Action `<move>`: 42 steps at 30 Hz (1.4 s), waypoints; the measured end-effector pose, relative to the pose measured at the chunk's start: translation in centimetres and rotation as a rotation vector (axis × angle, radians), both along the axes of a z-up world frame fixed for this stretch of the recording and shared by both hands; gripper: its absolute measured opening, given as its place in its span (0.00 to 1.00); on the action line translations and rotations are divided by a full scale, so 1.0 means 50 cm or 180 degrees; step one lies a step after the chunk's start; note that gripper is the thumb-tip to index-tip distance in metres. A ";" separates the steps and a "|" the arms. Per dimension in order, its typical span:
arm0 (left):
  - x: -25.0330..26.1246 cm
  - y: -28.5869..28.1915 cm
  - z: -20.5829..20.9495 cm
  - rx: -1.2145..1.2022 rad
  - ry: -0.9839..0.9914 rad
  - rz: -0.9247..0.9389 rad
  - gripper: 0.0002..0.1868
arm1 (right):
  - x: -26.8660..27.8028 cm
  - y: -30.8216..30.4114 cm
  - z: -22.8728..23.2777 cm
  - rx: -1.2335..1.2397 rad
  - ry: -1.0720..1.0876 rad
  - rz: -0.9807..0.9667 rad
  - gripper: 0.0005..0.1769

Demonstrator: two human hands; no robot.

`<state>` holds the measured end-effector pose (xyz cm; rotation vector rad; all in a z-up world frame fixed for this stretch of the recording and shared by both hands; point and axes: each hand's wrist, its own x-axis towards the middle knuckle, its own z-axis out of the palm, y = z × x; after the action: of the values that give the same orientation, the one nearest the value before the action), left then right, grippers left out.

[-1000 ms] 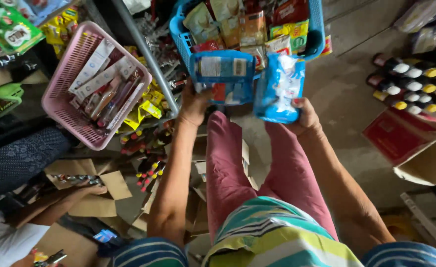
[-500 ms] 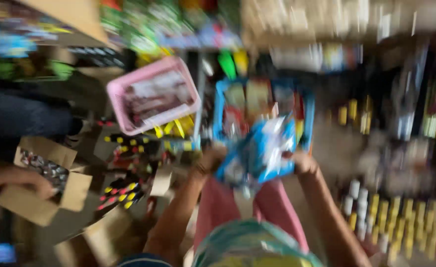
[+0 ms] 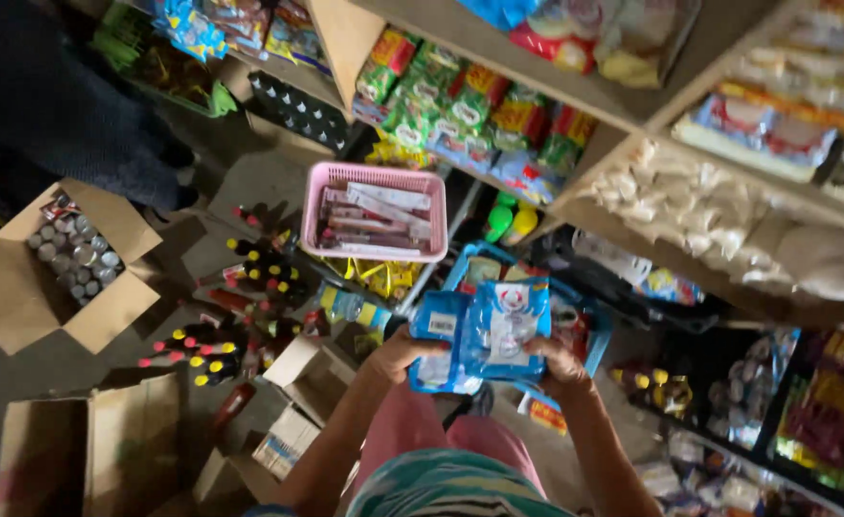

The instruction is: Organizes and stocks various packaged coffee and milk products onto store shelves from a crate.

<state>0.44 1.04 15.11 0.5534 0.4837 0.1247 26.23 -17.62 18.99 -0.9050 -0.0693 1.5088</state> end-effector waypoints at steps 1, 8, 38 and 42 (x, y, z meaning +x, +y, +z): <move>-0.003 0.028 -0.004 0.0348 0.0037 -0.0046 0.29 | 0.005 0.025 0.005 0.0053 -0.0049 0.0102 0.41; 0.016 0.210 0.164 0.0003 -0.0253 0.0636 0.28 | 0.018 0.248 0.169 0.0360 0.0109 0.0023 0.41; 0.017 0.518 0.173 0.0049 0.0054 0.1857 0.22 | 0.324 1.115 0.375 -0.1222 -0.7775 0.0058 0.53; 0.055 0.584 0.252 0.0225 0.0039 0.1858 0.25 | 0.303 1.076 0.396 -0.0538 -0.7929 -0.0200 0.49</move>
<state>3.19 30.25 27.69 0.4687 0.6446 0.6979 41.36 36.16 38.78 -2.2590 -1.5980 -0.5105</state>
